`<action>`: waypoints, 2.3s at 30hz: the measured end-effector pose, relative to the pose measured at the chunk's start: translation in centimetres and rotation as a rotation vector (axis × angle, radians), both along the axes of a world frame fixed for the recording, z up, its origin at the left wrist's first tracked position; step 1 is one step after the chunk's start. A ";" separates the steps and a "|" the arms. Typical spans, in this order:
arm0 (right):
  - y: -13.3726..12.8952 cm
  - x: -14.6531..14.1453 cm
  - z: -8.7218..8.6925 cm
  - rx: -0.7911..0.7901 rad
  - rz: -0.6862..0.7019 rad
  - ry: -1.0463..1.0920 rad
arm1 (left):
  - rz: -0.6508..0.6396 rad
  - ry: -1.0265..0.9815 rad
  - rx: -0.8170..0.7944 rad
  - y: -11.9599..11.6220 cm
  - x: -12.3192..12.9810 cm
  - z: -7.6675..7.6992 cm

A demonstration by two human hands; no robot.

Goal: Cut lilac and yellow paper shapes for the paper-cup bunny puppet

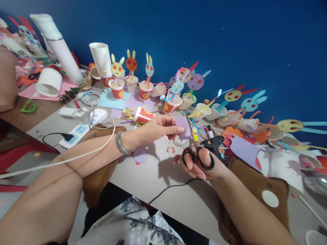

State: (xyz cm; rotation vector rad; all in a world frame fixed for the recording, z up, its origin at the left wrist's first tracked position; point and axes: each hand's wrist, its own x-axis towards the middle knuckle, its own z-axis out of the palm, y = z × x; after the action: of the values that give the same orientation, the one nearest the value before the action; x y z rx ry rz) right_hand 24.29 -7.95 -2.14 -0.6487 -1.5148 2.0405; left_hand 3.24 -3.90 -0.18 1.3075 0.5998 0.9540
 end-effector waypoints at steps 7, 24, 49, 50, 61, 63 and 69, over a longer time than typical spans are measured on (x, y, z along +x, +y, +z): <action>0.8 0.5 0.2 0.146 -0.136 0.044 | -0.035 0.043 0.018 0.1 0.0 -0.2; 0.7 -0.2 0.7 0.486 -0.599 -0.426 | -0.134 0.530 0.253 -1.0 0.5 -0.5; 1.6 0.9 0.1 0.386 -0.585 -0.376 | -0.215 0.222 -0.117 -0.3 0.3 -0.9; 1.6 1.0 0.0 0.396 -0.594 -0.366 | -0.213 0.215 -0.125 -0.3 0.3 -0.9; 1.9 1.0 -0.5 0.428 -0.717 -0.181 | -0.135 0.041 -0.253 -0.3 0.4 -0.4; 1.9 0.9 -0.5 0.448 -0.712 -0.158 | -0.137 -0.005 -0.258 -0.3 0.3 -0.5; 1.9 1.0 -0.5 0.479 -0.694 -0.102 | -0.161 -0.062 -0.264 -0.5 0.2 -0.7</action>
State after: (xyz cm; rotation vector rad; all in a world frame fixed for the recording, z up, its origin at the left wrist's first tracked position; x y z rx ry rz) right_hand 25.26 -6.06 -2.66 -0.9214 -1.4798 1.0990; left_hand 3.48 -4.36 -0.87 1.0698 0.5438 0.7527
